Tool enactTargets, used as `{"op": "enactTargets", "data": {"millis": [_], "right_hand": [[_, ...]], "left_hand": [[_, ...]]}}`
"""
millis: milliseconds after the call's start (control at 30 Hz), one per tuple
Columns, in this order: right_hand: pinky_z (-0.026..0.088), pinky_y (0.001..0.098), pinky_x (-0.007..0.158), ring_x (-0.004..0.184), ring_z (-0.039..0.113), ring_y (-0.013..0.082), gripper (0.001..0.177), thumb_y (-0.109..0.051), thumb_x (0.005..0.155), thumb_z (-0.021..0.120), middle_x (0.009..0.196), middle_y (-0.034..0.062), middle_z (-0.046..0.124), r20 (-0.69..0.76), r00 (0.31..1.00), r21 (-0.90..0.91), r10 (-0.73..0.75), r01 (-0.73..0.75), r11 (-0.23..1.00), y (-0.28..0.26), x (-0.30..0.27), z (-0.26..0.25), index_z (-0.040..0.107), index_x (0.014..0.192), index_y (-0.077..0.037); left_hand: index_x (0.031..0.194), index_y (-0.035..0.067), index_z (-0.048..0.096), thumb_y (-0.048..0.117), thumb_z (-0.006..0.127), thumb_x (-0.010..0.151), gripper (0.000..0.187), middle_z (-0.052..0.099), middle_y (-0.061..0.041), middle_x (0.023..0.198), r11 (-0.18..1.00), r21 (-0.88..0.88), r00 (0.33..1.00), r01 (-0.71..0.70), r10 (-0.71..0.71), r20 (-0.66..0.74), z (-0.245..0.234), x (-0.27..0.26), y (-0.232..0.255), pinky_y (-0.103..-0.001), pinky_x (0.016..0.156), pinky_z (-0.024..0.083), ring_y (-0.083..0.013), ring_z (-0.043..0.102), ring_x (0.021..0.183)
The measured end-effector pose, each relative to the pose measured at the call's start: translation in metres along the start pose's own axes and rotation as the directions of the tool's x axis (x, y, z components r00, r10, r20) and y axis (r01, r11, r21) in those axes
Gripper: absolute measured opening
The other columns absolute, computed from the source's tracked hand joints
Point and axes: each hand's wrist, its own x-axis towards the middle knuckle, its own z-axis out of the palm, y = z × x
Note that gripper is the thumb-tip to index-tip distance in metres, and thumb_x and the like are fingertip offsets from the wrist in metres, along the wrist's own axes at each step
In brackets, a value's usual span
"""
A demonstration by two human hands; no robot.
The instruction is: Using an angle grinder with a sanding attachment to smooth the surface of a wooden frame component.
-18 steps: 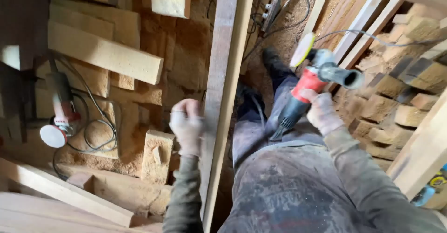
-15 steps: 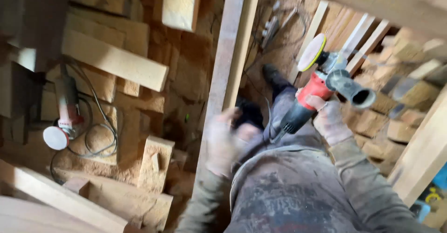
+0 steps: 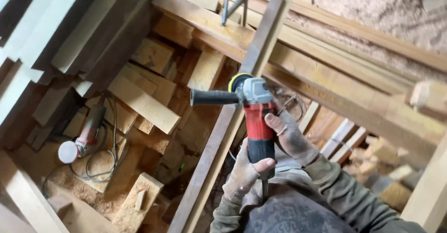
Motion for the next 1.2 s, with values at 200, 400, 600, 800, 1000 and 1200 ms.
{"op": "enactTargets", "data": {"millis": [200,400,600,800,1000,1200], "right_hand": [[0.041,0.0454,0.113,0.116,0.053,0.0187,0.054,-0.014,0.1,0.061,0.124,0.0095,0.06,0.005,0.989,-0.215,0.145,-0.141,0.966,-0.024,0.054,0.002,0.048,0.153,-0.009],[0.046,0.0464,0.108,0.113,0.062,0.0244,0.039,-0.026,0.104,0.06,0.116,0.0143,0.065,0.022,0.967,-0.353,0.256,-0.232,0.906,-0.008,0.083,-0.033,0.059,0.14,-0.01],[0.055,0.0394,0.098,0.098,0.068,0.0206,0.031,-0.027,0.104,0.058,0.103,0.009,0.068,0.016,0.935,-0.167,0.355,-0.347,0.923,-0.012,0.094,-0.052,0.065,0.13,-0.011],[0.061,0.0401,0.091,0.101,0.072,0.0199,0.039,-0.029,0.102,0.063,0.111,0.0093,0.073,0.14,0.887,-0.252,0.44,-0.397,0.882,-0.023,0.1,-0.079,0.061,0.138,-0.015],[0.06,0.0492,0.097,0.11,0.07,0.0288,0.033,-0.022,0.105,0.055,0.121,0.0169,0.069,0.138,0.937,-0.034,0.321,-0.32,0.947,-0.003,0.098,-0.103,0.057,0.137,-0.012],[0.055,0.0464,0.099,0.107,0.066,0.0253,0.034,-0.032,0.11,0.051,0.112,0.0171,0.068,0.011,0.961,-0.377,0.278,-0.254,0.891,-0.009,0.076,-0.09,0.061,0.131,-0.007]], "left_hand": [[0.105,0.007,0.063,0.028,0.092,0.068,0.052,0.067,-0.015,0.077,0.961,-0.235,0.933,-0.148,0.056,-0.357,0.051,0.056,0.021,-0.038,0.059,0.057,-0.0241,0.067,0.071],[0.107,0.012,0.057,0.04,0.097,0.068,0.062,0.068,-0.01,0.077,0.979,-0.197,0.862,-0.046,-0.061,-0.504,0.072,0.088,-0.008,-0.036,0.061,0.061,-0.0228,0.074,0.074],[0.116,0.009,0.056,0.042,0.094,0.07,0.068,0.066,-0.012,0.082,0.991,-0.134,0.819,-0.014,-0.066,-0.57,0.088,0.103,-0.001,-0.04,0.07,0.06,-0.0258,0.072,0.079],[0.121,0.02,0.058,0.05,0.094,0.061,0.076,0.072,-0.011,0.094,0.992,-0.033,0.787,0.125,-0.119,-0.606,0.102,0.103,0.019,-0.041,0.088,0.058,-0.0269,0.074,0.096],[0.124,0.007,0.059,0.037,0.092,0.065,0.074,0.068,-0.017,0.093,0.993,-0.12,0.86,-0.008,-0.054,-0.507,0.11,0.095,0.013,-0.042,0.082,0.058,-0.0292,0.071,0.094],[0.124,0.008,0.054,0.036,0.089,0.067,0.073,0.07,-0.018,0.098,0.992,-0.115,0.846,0.059,-0.111,-0.521,0.116,0.087,0.023,-0.042,0.082,0.056,-0.0313,0.072,0.099]]}}
